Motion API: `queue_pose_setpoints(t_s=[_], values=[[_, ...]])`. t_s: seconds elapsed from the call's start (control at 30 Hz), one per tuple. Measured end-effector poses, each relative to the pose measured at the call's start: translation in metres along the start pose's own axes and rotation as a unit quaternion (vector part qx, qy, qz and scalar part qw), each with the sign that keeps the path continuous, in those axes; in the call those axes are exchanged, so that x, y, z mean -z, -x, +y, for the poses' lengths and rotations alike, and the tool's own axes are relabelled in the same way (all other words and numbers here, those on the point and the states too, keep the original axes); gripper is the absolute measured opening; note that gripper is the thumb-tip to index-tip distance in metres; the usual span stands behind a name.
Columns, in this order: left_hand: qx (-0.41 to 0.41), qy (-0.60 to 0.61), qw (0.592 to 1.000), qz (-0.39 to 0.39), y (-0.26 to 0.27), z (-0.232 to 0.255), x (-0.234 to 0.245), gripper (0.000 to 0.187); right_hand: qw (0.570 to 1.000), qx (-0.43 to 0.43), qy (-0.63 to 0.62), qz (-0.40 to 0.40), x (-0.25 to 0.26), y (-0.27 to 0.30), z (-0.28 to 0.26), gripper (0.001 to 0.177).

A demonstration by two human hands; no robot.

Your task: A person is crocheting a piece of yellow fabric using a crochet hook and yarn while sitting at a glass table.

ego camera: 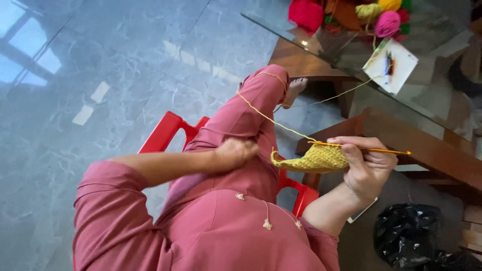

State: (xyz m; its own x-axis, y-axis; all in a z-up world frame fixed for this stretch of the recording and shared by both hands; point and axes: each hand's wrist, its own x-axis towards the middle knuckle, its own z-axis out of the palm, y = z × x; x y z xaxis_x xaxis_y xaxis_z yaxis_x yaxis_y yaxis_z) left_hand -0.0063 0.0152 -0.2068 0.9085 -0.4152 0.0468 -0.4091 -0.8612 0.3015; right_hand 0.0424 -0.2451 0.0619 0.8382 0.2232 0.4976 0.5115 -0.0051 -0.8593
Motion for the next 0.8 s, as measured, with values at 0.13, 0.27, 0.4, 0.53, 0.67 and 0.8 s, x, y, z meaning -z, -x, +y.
queue_pose_setpoints(t_s=[0.13,0.27,0.4,0.53,0.67,0.8], values=[[0.062,0.031,0.996,0.052,-0.029,0.004,0.087,0.031,0.999,0.024,-0.048,-0.006,-0.008,-0.007,0.006,0.016],[-0.01,-0.122,0.991,-0.05,-0.073,-0.011,0.022,0.012,0.995,0.036,-0.091,-0.005,-0.013,-0.014,0.01,0.016],[0.002,0.375,0.919,0.123,-0.047,0.035,0.175,0.011,0.995,0.024,-0.099,-0.003,-0.02,-0.009,0.01,0.016],[-0.198,0.484,0.845,0.117,-0.064,0.048,0.185,0.029,0.984,0.037,-0.174,-0.024,-0.007,-0.014,0.028,0.023],[-0.092,0.893,0.439,-0.038,-0.059,0.041,0.139,0.025,0.971,0.049,-0.233,-0.034,0.017,-0.025,0.052,0.03],[-0.21,0.909,0.359,0.025,-0.079,0.055,0.185,0.085,0.96,0.031,-0.276,-0.043,0.012,-0.019,0.066,0.025]])
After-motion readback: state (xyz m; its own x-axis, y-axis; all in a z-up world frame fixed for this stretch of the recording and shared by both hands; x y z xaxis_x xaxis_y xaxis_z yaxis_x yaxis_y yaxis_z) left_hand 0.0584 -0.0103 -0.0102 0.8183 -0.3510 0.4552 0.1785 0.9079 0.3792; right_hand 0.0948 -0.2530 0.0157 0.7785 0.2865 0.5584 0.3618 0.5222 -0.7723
